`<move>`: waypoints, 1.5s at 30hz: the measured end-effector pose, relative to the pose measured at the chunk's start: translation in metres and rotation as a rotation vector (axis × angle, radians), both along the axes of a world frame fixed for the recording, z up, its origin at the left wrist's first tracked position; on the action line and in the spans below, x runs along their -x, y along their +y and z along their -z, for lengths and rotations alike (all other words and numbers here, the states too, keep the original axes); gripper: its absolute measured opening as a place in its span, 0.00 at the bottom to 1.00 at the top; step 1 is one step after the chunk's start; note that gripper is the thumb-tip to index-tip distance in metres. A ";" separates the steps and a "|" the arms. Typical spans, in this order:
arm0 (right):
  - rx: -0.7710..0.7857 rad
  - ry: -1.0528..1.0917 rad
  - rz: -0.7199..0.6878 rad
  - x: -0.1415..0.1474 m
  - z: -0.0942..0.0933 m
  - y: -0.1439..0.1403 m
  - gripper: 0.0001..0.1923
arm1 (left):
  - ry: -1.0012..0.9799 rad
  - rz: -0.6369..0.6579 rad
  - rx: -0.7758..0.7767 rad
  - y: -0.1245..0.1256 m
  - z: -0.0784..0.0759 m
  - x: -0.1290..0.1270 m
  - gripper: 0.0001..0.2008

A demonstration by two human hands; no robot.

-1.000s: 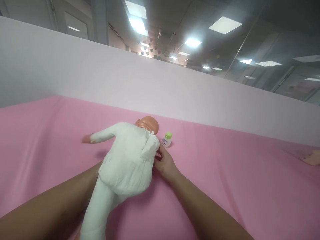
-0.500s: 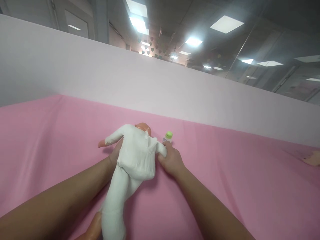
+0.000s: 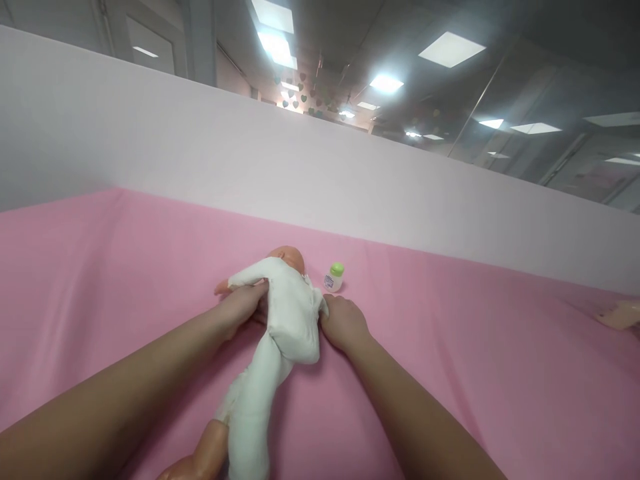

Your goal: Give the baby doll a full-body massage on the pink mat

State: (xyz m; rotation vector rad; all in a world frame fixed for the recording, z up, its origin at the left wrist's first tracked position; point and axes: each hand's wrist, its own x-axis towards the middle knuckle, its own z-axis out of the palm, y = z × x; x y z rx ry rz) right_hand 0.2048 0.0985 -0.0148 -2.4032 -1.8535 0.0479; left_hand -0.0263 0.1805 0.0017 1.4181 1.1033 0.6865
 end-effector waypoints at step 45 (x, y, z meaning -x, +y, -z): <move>-0.016 0.630 -0.383 0.011 -0.019 -0.024 0.59 | 0.546 0.667 -0.603 0.033 0.021 0.025 0.67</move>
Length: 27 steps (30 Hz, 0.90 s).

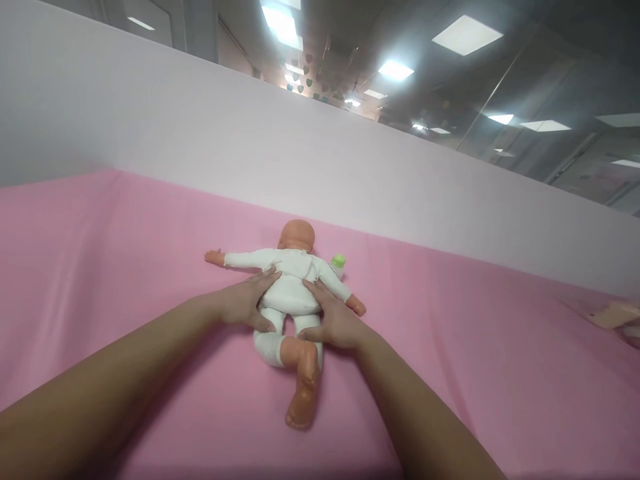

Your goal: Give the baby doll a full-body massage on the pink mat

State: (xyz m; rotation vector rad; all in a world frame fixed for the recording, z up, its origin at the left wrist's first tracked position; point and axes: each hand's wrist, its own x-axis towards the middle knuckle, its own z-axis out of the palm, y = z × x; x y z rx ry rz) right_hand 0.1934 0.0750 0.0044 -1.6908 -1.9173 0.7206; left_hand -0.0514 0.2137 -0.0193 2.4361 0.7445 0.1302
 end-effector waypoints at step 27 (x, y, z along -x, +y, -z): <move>-0.369 -0.342 0.077 0.033 0.011 -0.003 0.05 | -0.172 0.002 -0.449 -0.051 -0.027 -0.021 0.11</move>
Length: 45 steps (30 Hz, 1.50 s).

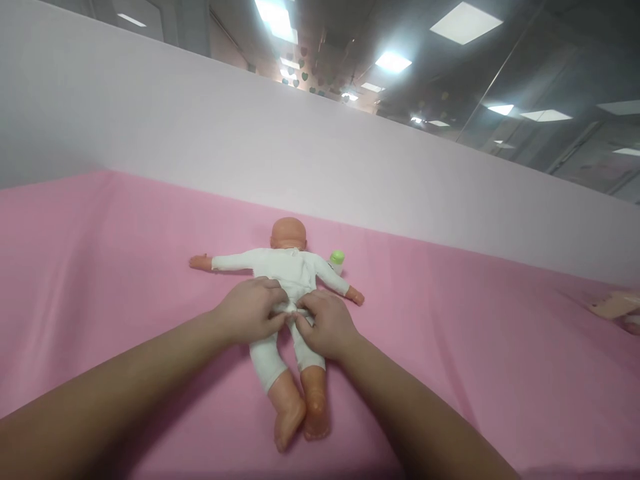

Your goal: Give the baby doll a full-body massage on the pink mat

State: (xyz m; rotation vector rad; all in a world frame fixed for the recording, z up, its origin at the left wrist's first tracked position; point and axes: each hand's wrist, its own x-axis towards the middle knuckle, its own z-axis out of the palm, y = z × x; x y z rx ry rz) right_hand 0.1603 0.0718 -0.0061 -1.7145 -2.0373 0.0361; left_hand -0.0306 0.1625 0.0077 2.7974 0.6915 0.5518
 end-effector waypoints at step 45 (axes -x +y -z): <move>-0.012 0.303 -0.095 -0.012 0.007 0.005 0.20 | -0.099 0.074 0.095 0.007 0.001 0.001 0.15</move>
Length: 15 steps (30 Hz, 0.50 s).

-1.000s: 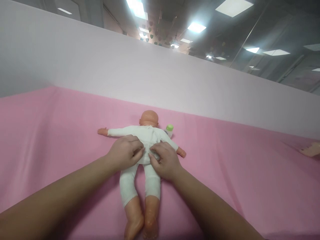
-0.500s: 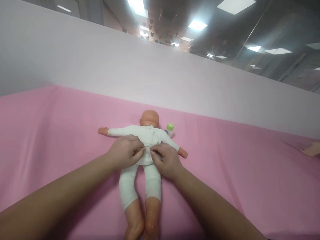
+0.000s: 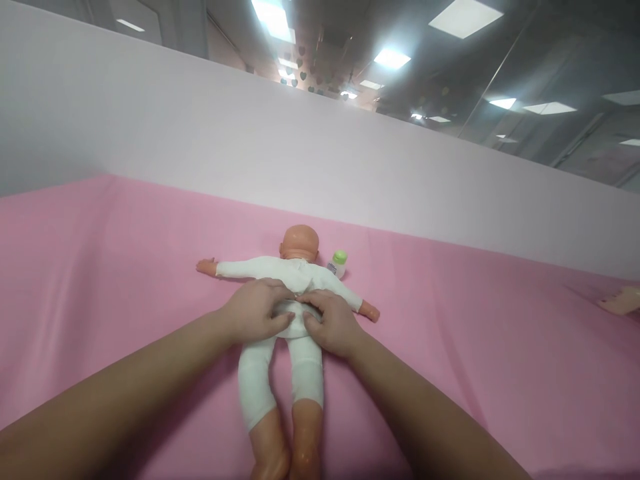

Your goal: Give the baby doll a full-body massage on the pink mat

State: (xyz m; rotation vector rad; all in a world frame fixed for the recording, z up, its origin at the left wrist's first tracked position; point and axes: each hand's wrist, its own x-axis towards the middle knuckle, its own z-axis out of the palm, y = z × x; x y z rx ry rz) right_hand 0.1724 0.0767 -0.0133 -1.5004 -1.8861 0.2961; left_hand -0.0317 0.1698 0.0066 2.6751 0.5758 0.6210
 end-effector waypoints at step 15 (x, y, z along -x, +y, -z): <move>-0.080 -0.063 -0.012 0.002 0.001 0.003 0.24 | -0.056 -0.050 -0.146 0.004 0.005 -0.006 0.15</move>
